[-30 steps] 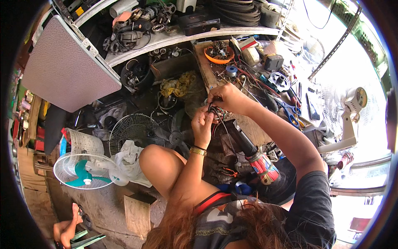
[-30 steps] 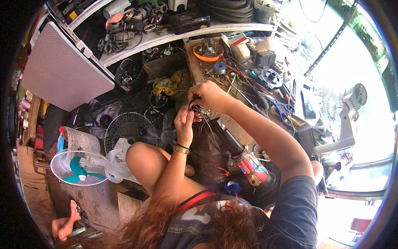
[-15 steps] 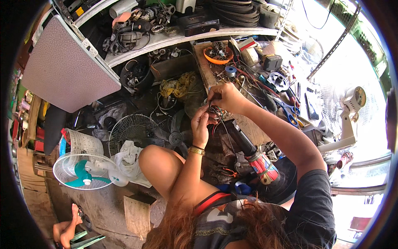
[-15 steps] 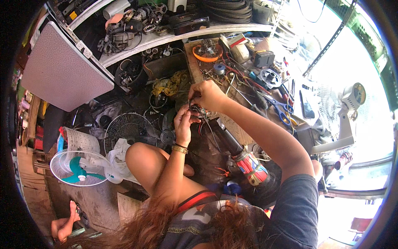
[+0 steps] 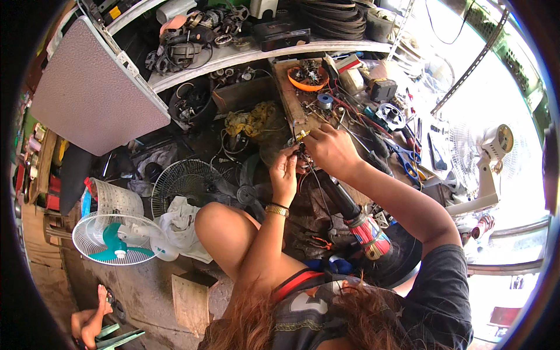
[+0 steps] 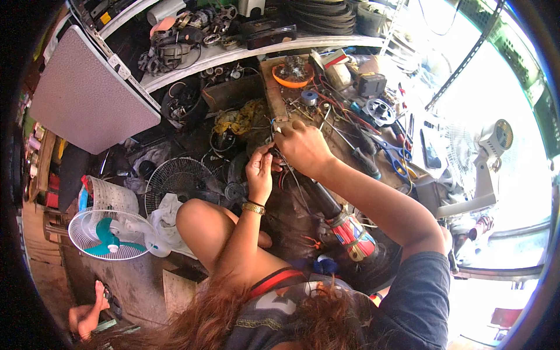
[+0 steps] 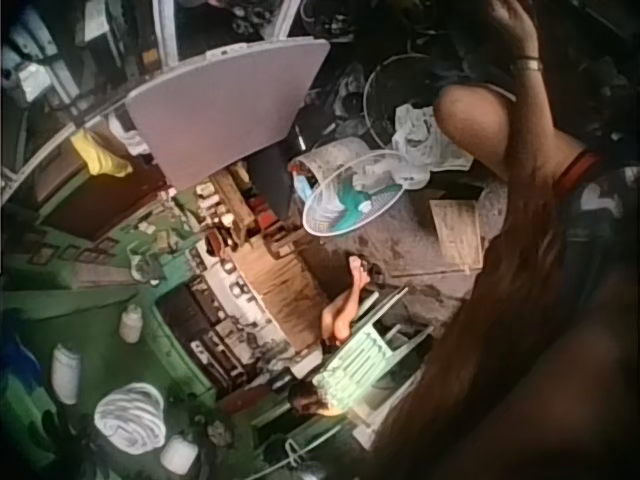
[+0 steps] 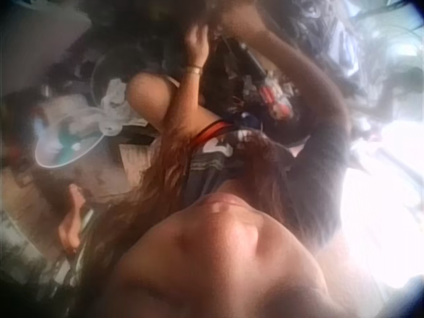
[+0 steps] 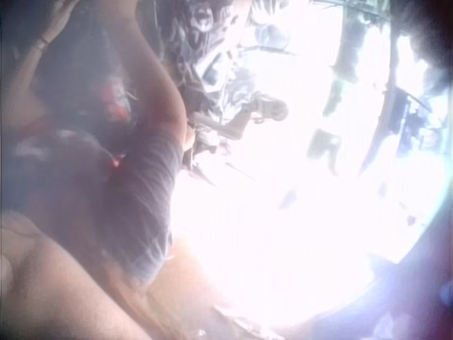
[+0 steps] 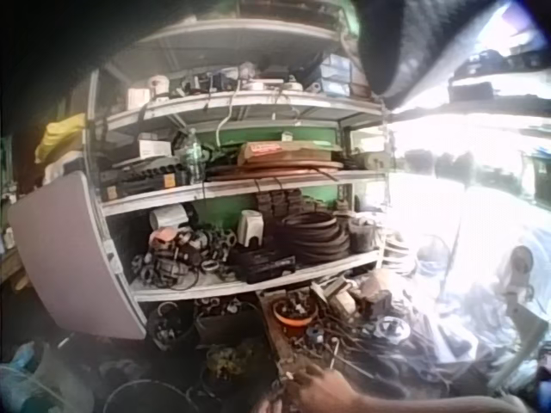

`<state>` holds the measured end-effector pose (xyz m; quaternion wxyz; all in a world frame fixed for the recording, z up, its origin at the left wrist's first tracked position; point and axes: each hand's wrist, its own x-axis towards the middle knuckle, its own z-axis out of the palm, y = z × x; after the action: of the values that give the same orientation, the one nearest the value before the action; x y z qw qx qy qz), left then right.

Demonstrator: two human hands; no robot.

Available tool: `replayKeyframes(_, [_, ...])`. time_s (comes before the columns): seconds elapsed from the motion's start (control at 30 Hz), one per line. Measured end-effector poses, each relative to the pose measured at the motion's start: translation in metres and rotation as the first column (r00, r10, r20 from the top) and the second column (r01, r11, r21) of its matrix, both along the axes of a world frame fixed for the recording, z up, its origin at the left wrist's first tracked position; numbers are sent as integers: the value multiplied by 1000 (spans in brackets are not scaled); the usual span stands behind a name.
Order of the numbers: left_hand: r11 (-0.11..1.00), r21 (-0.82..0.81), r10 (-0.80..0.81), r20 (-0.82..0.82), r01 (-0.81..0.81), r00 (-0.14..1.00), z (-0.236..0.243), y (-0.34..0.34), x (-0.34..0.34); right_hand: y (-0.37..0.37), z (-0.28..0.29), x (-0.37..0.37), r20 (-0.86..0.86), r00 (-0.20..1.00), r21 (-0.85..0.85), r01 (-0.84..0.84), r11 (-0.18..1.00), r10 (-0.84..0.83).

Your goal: The person disassembles an electric fan motor housing using a screwdriver, manipulates internal wiring and electrical components by hand, and then reassembles parts of the motor assembly.

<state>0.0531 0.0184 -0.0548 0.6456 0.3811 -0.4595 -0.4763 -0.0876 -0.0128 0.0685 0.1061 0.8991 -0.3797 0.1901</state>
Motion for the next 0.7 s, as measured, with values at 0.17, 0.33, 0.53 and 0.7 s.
replayKeyframes(0.17, [1000, -2, 0, 41, 0, 999, 2, 0, 2, -5, -8, 2, 121, 991, 148, 35, 988, -54])
replayKeyframes(0.33, [1000, -23, 2, 43, -1, 999, 2, -1, 2, 0, -34, -2, 520, 853, 127, -30, 991, -41])
replayKeyframes(0.53, [998, -54, 43, 136, -36, 990, 5, -1, 3, 12, -40, -15, 276, 961, 34, -11, 999, 1])
replayKeyframes(0.7, [1000, -16, 22, 102, -20, 995, 3, -1, 5, 23, -24, -13, 231, 972, 10, 45, 999, -46])
